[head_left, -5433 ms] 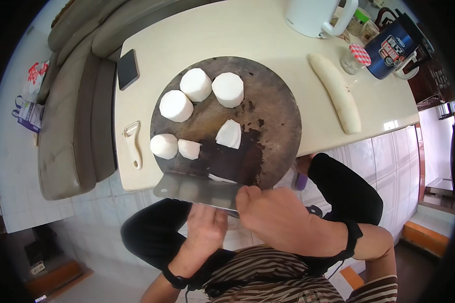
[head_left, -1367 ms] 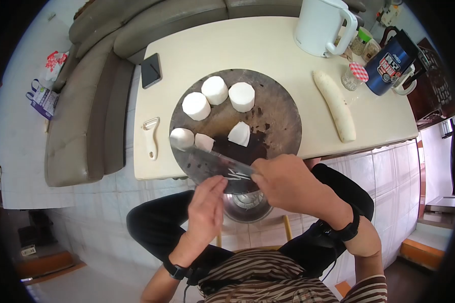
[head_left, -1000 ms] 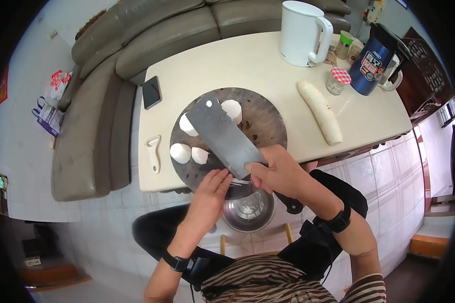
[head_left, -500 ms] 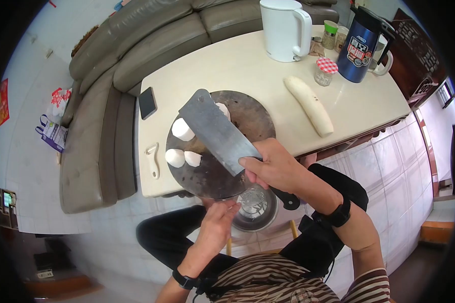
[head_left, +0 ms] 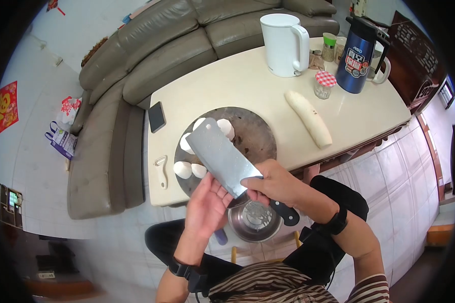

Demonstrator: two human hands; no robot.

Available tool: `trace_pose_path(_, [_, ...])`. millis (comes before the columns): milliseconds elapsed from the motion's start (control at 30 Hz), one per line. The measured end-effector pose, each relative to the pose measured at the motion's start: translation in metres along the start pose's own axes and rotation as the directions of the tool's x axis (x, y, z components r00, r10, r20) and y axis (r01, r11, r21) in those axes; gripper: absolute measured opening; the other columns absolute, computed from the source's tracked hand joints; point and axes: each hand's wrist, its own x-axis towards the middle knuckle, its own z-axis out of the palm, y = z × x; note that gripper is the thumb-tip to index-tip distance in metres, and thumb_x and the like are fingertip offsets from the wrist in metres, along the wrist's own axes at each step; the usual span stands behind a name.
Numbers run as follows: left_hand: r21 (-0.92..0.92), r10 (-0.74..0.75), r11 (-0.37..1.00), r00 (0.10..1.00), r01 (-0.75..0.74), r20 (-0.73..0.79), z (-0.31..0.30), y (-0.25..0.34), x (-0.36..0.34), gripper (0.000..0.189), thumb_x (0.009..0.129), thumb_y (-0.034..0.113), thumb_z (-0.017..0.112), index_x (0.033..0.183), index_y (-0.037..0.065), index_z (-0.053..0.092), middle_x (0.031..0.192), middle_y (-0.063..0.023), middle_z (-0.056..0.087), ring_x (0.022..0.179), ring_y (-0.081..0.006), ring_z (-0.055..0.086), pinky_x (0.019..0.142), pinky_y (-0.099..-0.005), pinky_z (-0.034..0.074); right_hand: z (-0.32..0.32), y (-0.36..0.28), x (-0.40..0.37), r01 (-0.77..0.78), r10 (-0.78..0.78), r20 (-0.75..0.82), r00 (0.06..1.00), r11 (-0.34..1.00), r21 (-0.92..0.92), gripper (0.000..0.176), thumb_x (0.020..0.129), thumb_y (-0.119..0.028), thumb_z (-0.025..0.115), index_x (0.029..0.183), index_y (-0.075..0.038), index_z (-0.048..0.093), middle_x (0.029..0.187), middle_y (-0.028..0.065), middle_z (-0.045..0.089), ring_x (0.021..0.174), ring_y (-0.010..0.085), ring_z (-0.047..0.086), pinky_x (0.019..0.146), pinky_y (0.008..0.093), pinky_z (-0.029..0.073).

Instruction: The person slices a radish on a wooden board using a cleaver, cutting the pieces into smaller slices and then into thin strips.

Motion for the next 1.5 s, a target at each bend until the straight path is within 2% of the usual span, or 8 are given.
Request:
trace_pose_path(367, [0.295, 0.006, 0.953, 0.971, 0.067, -0.24, -0.006, -0.01, -0.02, 0.029, 0.1, 0.008, 0.052, 0.126, -0.004, 0.056, 0.115, -0.0145, 0.065, 0.103, -0.0247, 0.066, 0.096, -0.0403, 0.054, -0.007, 0.0, 0.0, 0.088, -0.085, -0.113, 0.99, 0.996, 0.023, 0.022, 0.086, -0.011, 0.056, 0.07, 0.004, 0.059, 0.06, 0.0081, 0.059, 0.042, 0.011, 0.051, 0.04, 0.0276, 0.041])
trace_pose_path(533, [0.467, -0.149, 0.861, 0.978, 0.2, -0.144, -0.023, -0.03, -0.045, 0.036, 0.101, 0.008, 0.05, 0.135, -0.003, 0.051, 0.124, -0.0164, 0.063, 0.112, -0.0251, 0.063, 0.1, -0.0399, 0.05, -0.018, -0.005, -0.004, 0.081, -0.074, -0.195, 0.978, 0.996, 0.027, 0.022, 0.091, -0.014, 0.059, 0.075, 0.001, 0.058, 0.062, 0.0049, 0.058, 0.045, 0.0089, 0.051, 0.042, 0.0247, 0.041])
trace_pose_path(600, [0.779, -0.048, 0.62, 0.995, 0.095, -0.083, -0.035, -0.039, -0.048, 0.037, 0.101, 0.005, 0.047, 0.137, -0.003, 0.049, 0.125, -0.0149, 0.063, 0.112, -0.0224, 0.063, 0.1, -0.0365, 0.049, -0.021, -0.004, -0.003, 0.118, -0.099, -0.188, 0.977, 0.988, 0.096, 0.021, 0.091, -0.013, 0.059, 0.076, 0.001, 0.058, 0.062, 0.0049, 0.058, 0.045, 0.0091, 0.051, 0.042, 0.0243, 0.04])
trace_pose_path(733, [0.807, 0.018, 0.59, 0.999, 0.025, -0.044, -0.049, -0.051, -0.043, 0.036, 0.095, -0.008, 0.051, 0.129, 0.002, 0.06, 0.119, -0.0109, 0.067, 0.104, -0.0104, 0.062, 0.081, -0.021, 0.05, -0.019, -0.006, -0.007, 0.113, -0.094, -0.202, 0.975, 0.99, 0.086, 0.02, 0.091, -0.012, 0.059, 0.076, 0.001, 0.058, 0.063, 0.005, 0.058, 0.045, 0.0091, 0.05, 0.042, 0.0243, 0.039])
trace_pose_path(1067, [0.889, 0.204, 0.458, 0.972, 0.015, -0.121, -0.016, -0.032, -0.012, 0.027, 0.09, -0.008, 0.06, 0.117, -0.004, 0.063, 0.112, -0.0133, 0.067, 0.102, -0.0181, 0.065, 0.087, -0.028, 0.052, -0.027, -0.013, -0.016, 0.18, -0.145, -0.284, 0.948, 0.978, 0.102, 0.018, 0.09, -0.011, 0.059, 0.076, 0.001, 0.058, 0.061, 0.0048, 0.057, 0.045, 0.0091, 0.05, 0.043, 0.0246, 0.039])
trace_pose_path(1133, [0.935, 0.362, -0.148, 0.862, -0.323, 0.355, -0.019, -0.026, 0.007, 0.03, 0.087, -0.003, 0.065, 0.118, -0.003, 0.063, 0.118, -0.0182, 0.064, 0.107, -0.0245, 0.064, 0.09, -0.032, 0.05, -0.031, -0.011, -0.02, 0.189, -0.147, -0.341, 0.929, 0.977, 0.093, 0.018, 0.089, -0.01, 0.058, 0.075, 0.001, 0.058, 0.061, 0.0046, 0.057, 0.046, 0.0092, 0.049, 0.044, 0.0245, 0.039])
trace_pose_path(1300, [0.891, 0.361, -0.389, 0.851, -0.235, 0.382, -0.017, -0.028, 0.045, 0.045, 0.085, 0.009, 0.068, 0.127, -0.001, 0.056, 0.131, -0.0273, 0.052, 0.121, -0.0439, 0.048, 0.102, -0.0451, 0.041, -0.043, -0.011, -0.031, 0.159, -0.144, -0.357, 0.923, 0.987, 0.012, 0.016, 0.091, -0.011, 0.057, 0.081, 0.002, 0.058, 0.063, 0.004, 0.058, 0.048, 0.0086, 0.051, 0.046, 0.0236, 0.04])
trace_pose_path(1500, [0.781, 0.301, -0.585, 0.835, -0.221, 0.461, -0.022, -0.017, 0.071, 0.037, 0.085, 0.007, 0.065, 0.12, -0.003, 0.058, 0.12, -0.0221, 0.059, 0.109, -0.0403, 0.055, 0.091, -0.0457, 0.047, -0.04, -0.01, -0.032, 0.145, -0.13, -0.337, 0.933, 0.989, 0.021, 0.016, 0.091, -0.01, 0.057, 0.08, 0.002, 0.057, 0.061, 0.0039, 0.056, 0.046, 0.0085, 0.049, 0.044, 0.0237, 0.039])
